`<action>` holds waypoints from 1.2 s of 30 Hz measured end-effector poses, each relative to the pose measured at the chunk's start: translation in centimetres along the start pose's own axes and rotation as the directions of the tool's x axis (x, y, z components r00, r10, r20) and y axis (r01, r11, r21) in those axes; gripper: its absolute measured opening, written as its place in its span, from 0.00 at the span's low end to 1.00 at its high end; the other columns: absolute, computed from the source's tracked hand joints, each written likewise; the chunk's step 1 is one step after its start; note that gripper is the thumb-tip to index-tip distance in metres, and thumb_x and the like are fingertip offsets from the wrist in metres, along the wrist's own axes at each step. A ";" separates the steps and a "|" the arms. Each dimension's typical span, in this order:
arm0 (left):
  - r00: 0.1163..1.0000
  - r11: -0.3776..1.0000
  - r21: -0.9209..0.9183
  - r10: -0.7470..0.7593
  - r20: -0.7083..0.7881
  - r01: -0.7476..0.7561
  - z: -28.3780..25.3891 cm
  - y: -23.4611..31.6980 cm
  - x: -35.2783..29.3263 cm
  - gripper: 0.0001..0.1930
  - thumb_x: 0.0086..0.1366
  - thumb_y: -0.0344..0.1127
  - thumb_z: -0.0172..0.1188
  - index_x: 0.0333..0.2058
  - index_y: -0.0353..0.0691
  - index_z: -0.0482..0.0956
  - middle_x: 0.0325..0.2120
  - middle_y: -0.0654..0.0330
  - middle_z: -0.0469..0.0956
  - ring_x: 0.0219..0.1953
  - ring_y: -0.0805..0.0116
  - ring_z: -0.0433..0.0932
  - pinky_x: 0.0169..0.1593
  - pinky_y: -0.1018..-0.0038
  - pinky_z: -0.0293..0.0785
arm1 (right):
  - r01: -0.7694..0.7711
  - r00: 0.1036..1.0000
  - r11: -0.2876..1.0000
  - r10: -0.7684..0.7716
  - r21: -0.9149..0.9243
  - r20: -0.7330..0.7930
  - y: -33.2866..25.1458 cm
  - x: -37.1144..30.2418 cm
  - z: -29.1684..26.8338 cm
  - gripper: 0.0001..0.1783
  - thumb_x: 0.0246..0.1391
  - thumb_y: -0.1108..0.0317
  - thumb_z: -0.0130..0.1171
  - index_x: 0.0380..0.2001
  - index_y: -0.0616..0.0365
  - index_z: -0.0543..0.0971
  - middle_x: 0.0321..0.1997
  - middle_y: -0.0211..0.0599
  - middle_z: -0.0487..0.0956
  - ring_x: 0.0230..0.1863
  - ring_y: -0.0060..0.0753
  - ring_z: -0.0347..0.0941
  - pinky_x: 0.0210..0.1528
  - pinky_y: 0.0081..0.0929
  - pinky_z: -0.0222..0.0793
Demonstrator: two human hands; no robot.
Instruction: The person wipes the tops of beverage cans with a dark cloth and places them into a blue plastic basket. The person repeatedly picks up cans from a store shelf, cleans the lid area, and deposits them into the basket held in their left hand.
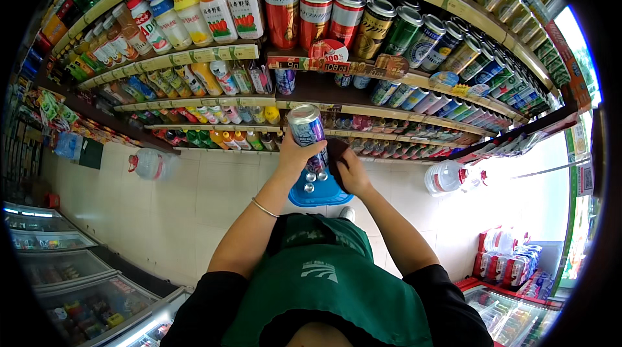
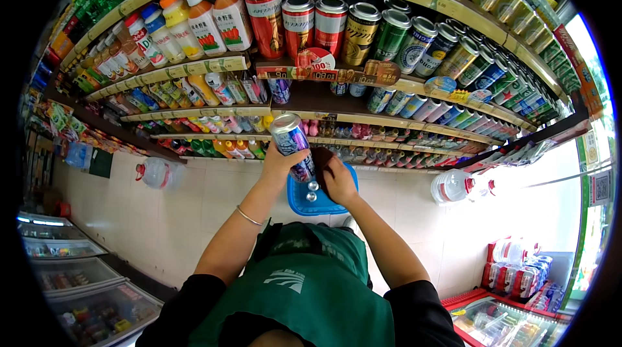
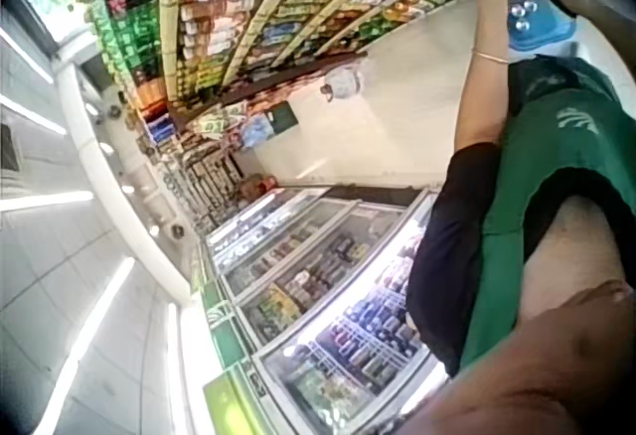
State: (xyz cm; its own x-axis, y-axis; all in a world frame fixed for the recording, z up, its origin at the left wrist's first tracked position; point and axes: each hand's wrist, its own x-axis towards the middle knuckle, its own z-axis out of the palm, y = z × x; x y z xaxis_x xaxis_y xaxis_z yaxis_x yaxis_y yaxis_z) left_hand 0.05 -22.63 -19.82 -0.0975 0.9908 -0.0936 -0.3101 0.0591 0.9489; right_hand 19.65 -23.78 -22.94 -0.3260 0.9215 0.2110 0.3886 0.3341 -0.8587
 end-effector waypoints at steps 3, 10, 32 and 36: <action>0.990 0.948 0.288 0.144 -0.012 -0.134 -1.5 -1.5 0.9 0.41 0.41 0.34 0.78 0.56 0.38 0.68 0.48 0.54 0.74 0.50 0.59 0.74 0.56 0.65 0.69 | -0.024 0.999 0.999 0.024 0.025 0.026 2.6 1.9 -1.2 0.17 0.48 0.69 0.55 0.42 0.59 0.79 0.43 0.51 0.78 0.44 0.58 0.75 0.49 0.41 0.72; 0.963 0.733 0.625 0.216 0.160 -0.268 -3.7 -10.3 0.9 0.39 0.37 0.27 0.74 0.54 0.41 0.70 0.51 0.51 0.68 0.54 0.47 0.67 0.59 0.58 0.66 | -0.055 0.918 0.884 0.228 -0.464 0.325 -0.8 6.2 -0.4 0.51 0.39 0.38 0.68 0.66 0.36 0.61 0.47 0.45 0.80 0.42 0.53 0.79 0.44 0.42 0.76; 0.753 0.728 0.260 -0.658 0.009 0.634 -10.8 -57.4 -5.1 0.36 0.61 0.23 0.52 0.68 0.40 0.54 0.63 0.48 0.64 0.62 0.52 0.69 0.56 0.65 0.73 | -0.305 0.734 0.612 0.639 -0.730 0.230 42.6 -14.0 22.1 0.39 0.46 0.49 0.65 0.63 0.37 0.66 0.42 0.40 0.79 0.33 0.44 0.81 0.30 0.39 0.76; 0.705 0.647 0.425 -0.709 0.028 0.633 -13.1 -63.8 -3.5 0.33 0.66 0.34 0.53 0.69 0.40 0.53 0.61 0.48 0.68 0.63 0.51 0.68 0.59 0.63 0.71 | -0.333 0.730 0.578 0.658 -0.745 0.184 51.4 -17.4 27.5 0.36 0.50 0.49 0.62 0.63 0.38 0.66 0.43 0.41 0.78 0.30 0.45 0.81 0.29 0.41 0.76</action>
State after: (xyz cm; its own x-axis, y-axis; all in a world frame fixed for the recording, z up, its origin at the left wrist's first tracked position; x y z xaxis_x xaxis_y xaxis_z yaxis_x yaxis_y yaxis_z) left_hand 7.76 -31.48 -83.96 0.1776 0.6602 -0.7298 0.1398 0.7171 0.6828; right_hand 21.62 -28.04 -83.61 -0.1415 0.8563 -0.4966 0.9752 0.0342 -0.2188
